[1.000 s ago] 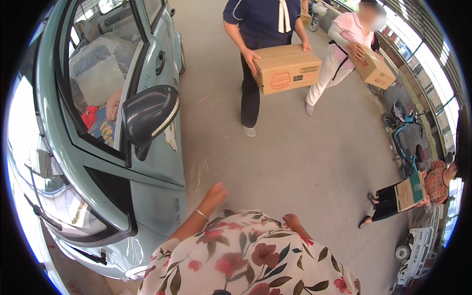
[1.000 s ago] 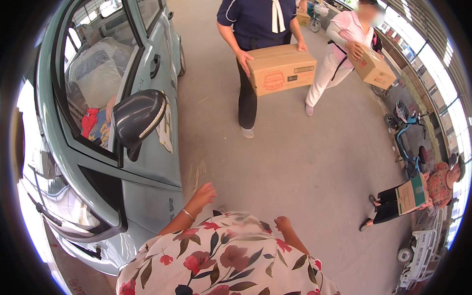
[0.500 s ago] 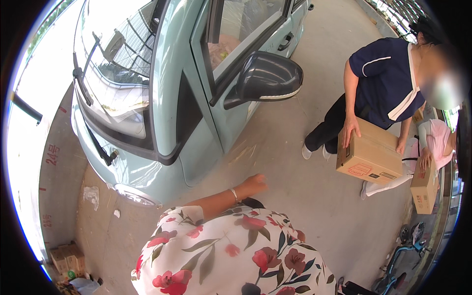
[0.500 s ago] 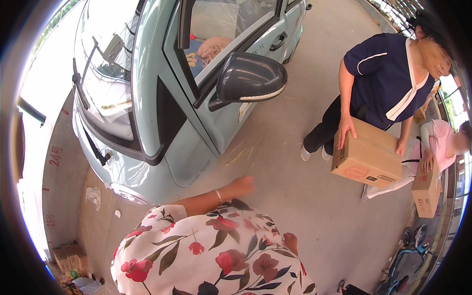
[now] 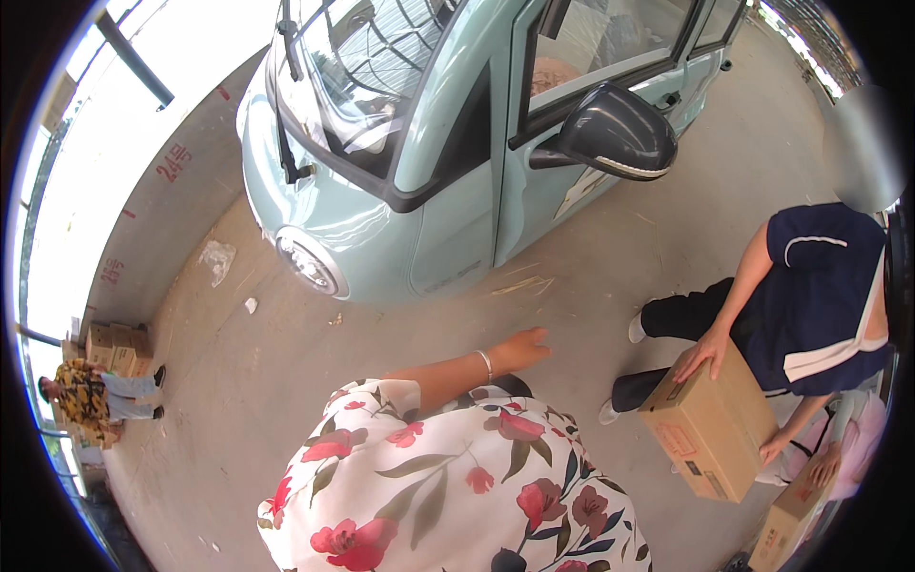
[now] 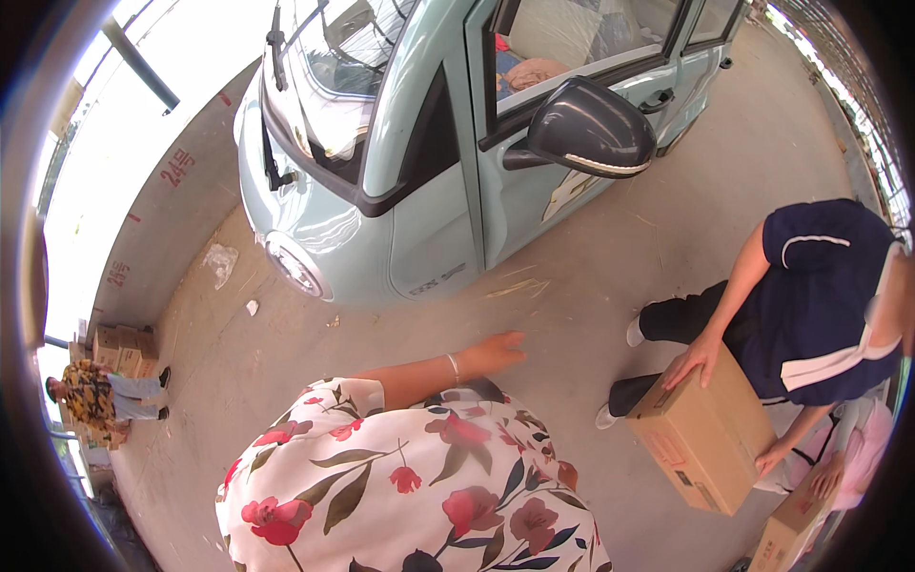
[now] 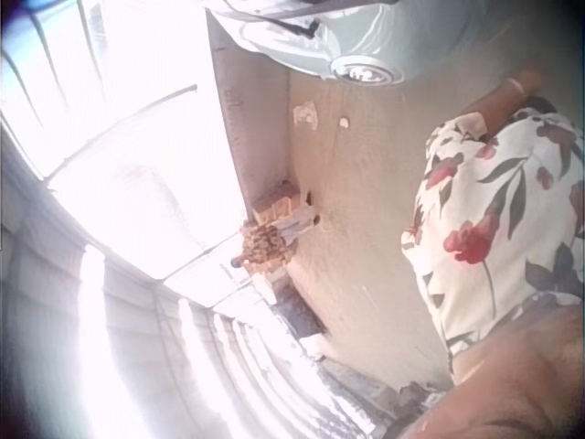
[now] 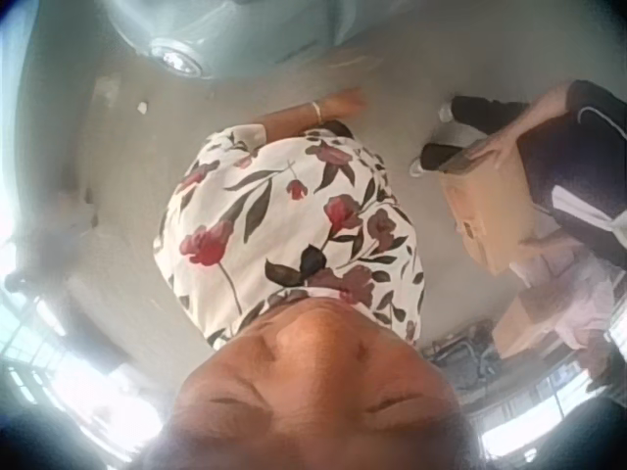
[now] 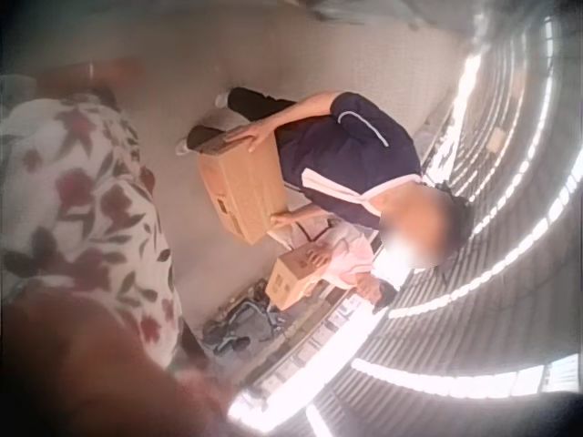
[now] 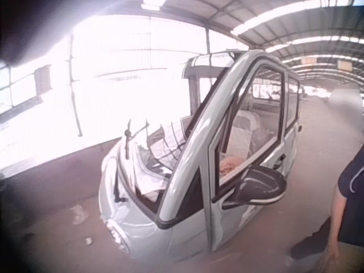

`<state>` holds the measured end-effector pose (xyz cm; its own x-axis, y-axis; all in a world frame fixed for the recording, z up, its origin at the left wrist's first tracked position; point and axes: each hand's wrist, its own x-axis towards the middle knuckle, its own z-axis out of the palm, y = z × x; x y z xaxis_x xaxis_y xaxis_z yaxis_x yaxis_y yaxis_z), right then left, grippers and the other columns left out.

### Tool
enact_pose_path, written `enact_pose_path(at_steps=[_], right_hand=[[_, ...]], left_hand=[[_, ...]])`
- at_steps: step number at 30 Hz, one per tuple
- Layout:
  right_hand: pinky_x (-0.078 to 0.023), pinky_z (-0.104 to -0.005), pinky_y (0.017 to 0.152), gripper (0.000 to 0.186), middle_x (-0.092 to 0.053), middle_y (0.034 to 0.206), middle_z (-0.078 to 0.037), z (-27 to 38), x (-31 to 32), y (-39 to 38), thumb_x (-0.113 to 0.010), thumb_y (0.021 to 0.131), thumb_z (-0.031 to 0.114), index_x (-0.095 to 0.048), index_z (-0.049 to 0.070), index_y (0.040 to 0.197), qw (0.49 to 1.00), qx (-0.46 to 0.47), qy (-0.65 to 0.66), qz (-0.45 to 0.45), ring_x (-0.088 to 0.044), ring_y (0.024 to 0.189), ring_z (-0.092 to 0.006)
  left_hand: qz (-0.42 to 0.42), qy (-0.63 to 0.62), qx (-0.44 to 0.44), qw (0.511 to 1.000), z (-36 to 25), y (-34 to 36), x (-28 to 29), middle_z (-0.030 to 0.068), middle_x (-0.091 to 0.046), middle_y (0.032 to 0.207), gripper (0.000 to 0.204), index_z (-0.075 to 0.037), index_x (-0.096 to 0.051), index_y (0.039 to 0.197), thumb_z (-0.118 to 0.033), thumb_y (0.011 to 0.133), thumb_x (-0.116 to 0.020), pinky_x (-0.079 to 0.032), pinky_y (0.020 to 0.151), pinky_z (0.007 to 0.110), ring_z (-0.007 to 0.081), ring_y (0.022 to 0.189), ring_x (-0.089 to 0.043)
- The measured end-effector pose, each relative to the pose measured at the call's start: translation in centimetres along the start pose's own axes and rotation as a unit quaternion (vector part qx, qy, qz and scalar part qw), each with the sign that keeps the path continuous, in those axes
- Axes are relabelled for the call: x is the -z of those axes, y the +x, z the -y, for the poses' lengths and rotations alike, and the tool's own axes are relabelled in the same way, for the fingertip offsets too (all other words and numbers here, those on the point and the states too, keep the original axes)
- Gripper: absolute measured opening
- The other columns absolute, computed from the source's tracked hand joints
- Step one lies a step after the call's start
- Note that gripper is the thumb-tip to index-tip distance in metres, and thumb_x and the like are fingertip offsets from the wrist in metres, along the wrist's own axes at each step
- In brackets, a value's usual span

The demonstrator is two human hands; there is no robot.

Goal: The person picks up a cardboard box, walks across the facility, and places it onto a large stack of similar boxes alongside another person.

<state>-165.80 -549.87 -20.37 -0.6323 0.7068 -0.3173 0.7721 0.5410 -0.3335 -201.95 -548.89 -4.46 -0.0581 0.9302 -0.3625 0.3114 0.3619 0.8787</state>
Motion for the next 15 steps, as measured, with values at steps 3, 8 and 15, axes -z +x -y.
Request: enact_pose_path(at_steps=[3,8,15], right_hand=[[-0.044,-0.037,0.054,0.011,-0.052,0.063,-0.014,-1.1,-0.8,0.5,-0.047,0.07,0.012,-0.051,0.003,0.065,0.997,-0.035,0.057,0.024,-0.054,0.062,-0.0289],[-0.044,-0.0373,0.055,0.01,-0.053,0.064,-0.014,-1.9,-1.1,1.3,-0.048,0.07,0.012,-0.051,0.003,0.065,0.986,-0.09,0.135,0.046,-0.054,0.063,-0.0294],[-0.044,-0.0377,0.057,0.01,-0.053,0.065,-0.014,-2.1,-1.2,1.6,-0.048,0.069,0.012,-0.052,0.004,0.066,0.968,-0.148,0.196,0.047,-0.054,0.065,-0.03]], left_hand=[[-0.02,-0.054,0.019,0.998,-0.7,-1.8,-0.6,0.0207,-0.043,0.117,0.054,0.001,-0.037,0.119,-0.03,0.077,-0.051,-0.035,0.09,0.034,0.0301,0.108,-0.043],[-0.026,-0.063,0.05,0.996,1.8,-2.3,-1.2,0.018,-0.039,0.123,0.058,-0.001,-0.032,0.123,-0.034,0.079,-0.05,-0.032,0.093,0.032,0.0275,0.112,-0.039],[-0.036,0.033,0.02,0.999,-0.5,-1.0,-2.0,0.017,-0.043,0.119,0.055,0.0,-0.036,0.12,-0.032,0.077,-0.051,-0.034,0.091,0.032,0.0276,0.11,-0.042]])
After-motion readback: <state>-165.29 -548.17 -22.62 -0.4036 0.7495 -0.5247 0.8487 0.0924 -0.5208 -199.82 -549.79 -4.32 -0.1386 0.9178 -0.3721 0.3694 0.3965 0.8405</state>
